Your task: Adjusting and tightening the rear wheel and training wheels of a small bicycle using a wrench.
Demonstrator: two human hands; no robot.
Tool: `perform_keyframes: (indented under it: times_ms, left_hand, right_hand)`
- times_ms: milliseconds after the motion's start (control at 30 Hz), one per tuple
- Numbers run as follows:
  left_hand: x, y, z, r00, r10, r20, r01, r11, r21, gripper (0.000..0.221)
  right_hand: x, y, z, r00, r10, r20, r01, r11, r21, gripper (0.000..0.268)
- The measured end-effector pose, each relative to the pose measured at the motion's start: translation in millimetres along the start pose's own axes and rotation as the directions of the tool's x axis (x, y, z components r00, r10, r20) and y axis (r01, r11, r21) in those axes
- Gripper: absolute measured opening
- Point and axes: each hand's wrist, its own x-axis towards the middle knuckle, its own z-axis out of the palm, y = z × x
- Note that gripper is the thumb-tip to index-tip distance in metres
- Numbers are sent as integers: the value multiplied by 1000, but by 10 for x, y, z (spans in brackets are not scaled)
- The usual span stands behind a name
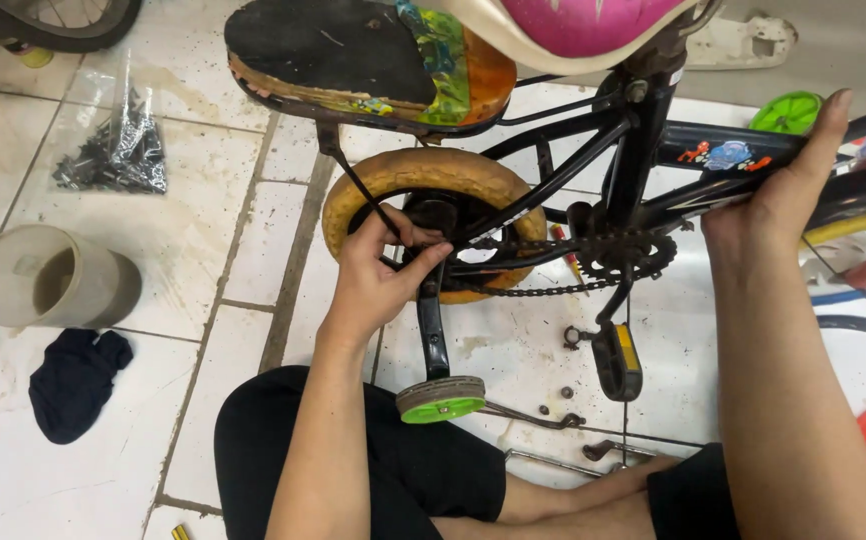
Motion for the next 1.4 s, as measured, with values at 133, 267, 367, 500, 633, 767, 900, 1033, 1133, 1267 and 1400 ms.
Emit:
perform_keyframes:
  times_ms: [133, 267, 367, 500, 633, 767, 900, 1033, 1133, 1267, 1400]
  left_hand:
    - [-16, -27, -41, 1000, -19, -1, 19, 1000, 22, 33]
    - [-35, -29, -85, 998, -70, -8, 70, 998, -4, 32]
    - [-42, 1, -122, 992, -129, -13, 129, 991, -21, 32]
    - [-41, -31, -149, 990, -140, -7, 139, 987, -76, 31]
    - [-36, -103, -151, 988, -153, 26, 155, 978, -139, 31]
    - [-40, -202, -134, 983, -179, 34, 183, 969, -167, 31]
    - [-55, -324, -128, 980, -198, 30, 200, 962, -184, 30]
    - [-62, -463, -127, 970, -243, 3, 241, 959, -149, 27]
    - [-63, -569, -113, 964, -267, 8, 263, 946, -189, 30]
    - [-79, -721, -90, 952, -304, 25, 302, 932, -200, 30]
    - [-88, -770, -79, 937, -349, 17, 346, 919, -191, 26]
  right_hand:
    - [-36, -58, 48, 999, 26, 23, -23, 995, -98, 100]
    - [-45, -48, 64, 994, 79, -71, -92, 974, -205, 95]
    - [-31, 24, 15, 985, 129, -116, -152, 963, -222, 69]
    - [13, 143, -55, 967, 199, -158, -229, 954, -195, 68]
    - [87, 240, -155, 947, 265, -182, -303, 925, -228, 70]
    - [262, 407, -357, 933, 280, -226, -341, 890, -304, 60]
    - [340, 592, -531, 919, 314, -239, -379, 870, -316, 64]
    - [405, 772, -674, 894, 332, -301, -427, 838, -341, 54]
    - [365, 827, -628, 880, 330, -341, -445, 825, -349, 54]
    - [469, 956, -769, 877, 332, -347, -453, 812, -367, 55]
    - [450, 941, -736, 891, 308, -332, -431, 803, -411, 57]
